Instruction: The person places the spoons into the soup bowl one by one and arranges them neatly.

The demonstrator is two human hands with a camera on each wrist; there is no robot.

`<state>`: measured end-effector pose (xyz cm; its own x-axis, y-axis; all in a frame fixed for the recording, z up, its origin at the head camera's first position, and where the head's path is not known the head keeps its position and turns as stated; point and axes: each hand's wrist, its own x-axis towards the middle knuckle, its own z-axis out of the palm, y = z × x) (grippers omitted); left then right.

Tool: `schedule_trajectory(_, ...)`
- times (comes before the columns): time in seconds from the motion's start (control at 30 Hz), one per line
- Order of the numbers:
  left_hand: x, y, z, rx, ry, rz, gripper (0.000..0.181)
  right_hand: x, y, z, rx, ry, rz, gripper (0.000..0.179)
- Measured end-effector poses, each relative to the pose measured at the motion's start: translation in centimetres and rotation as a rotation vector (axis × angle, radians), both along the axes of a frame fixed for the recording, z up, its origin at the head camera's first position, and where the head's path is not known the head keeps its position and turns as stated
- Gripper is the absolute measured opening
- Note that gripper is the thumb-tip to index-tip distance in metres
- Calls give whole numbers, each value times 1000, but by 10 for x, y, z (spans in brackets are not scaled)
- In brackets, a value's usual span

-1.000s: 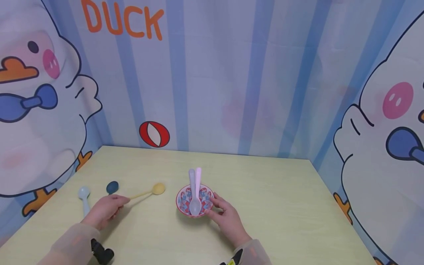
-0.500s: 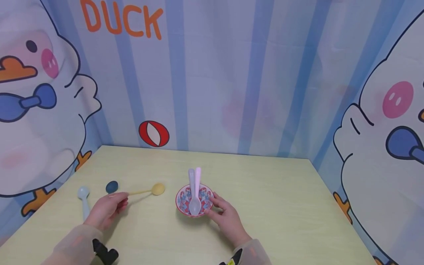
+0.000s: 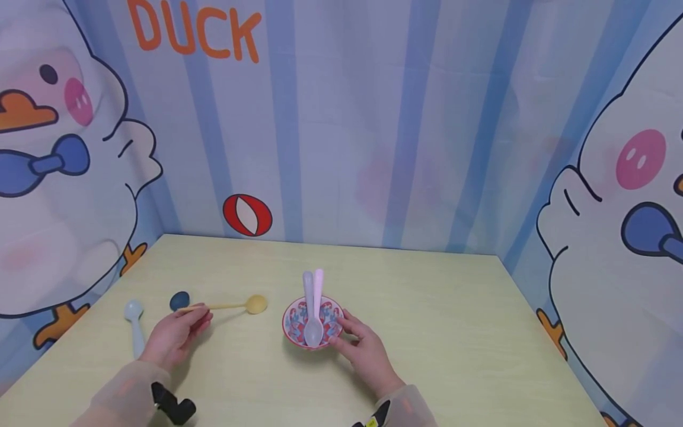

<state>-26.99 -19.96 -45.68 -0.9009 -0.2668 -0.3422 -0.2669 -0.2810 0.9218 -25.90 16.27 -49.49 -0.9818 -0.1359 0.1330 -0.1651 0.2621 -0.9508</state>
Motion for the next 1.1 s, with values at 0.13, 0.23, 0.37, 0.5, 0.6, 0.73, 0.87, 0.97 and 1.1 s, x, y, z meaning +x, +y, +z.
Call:
schedule_trajectory(0.13,-1,0,2,50,27,19,51,0,0,1,8,6,5,47)
schedule_trajectory(0.23,-1,0,4,72,45,37,49,-1,0,1,9,7,6,47)
schedule_trajectory(0.37,-2,1,5,81,51,63,45,0,0,1,8,5,3,47)
schedule_trajectory(0.5,-2,2,7,77,51,79,43,0,0,0,9,14,5,47)
schedule_trajectory(0.6,-2,3,8,75,51,78,45,0,0,0,10,16,5,47)
schedule_trajectory(0.73,-3,5,10,64,56,71,50,0,0,0,11,11,3,47)
schedule_trajectory(0.87,-4,7,12,40,55,60,53,0,0,0,16,21,7,47)
schedule_trajectory(0.97,-4,8,14,22,48,49,54,0,0,0,19,23,6,47)
schedule_trajectory(1.1,-5,9,18,-1,43,25,55,0,0,0,15,19,5,47)
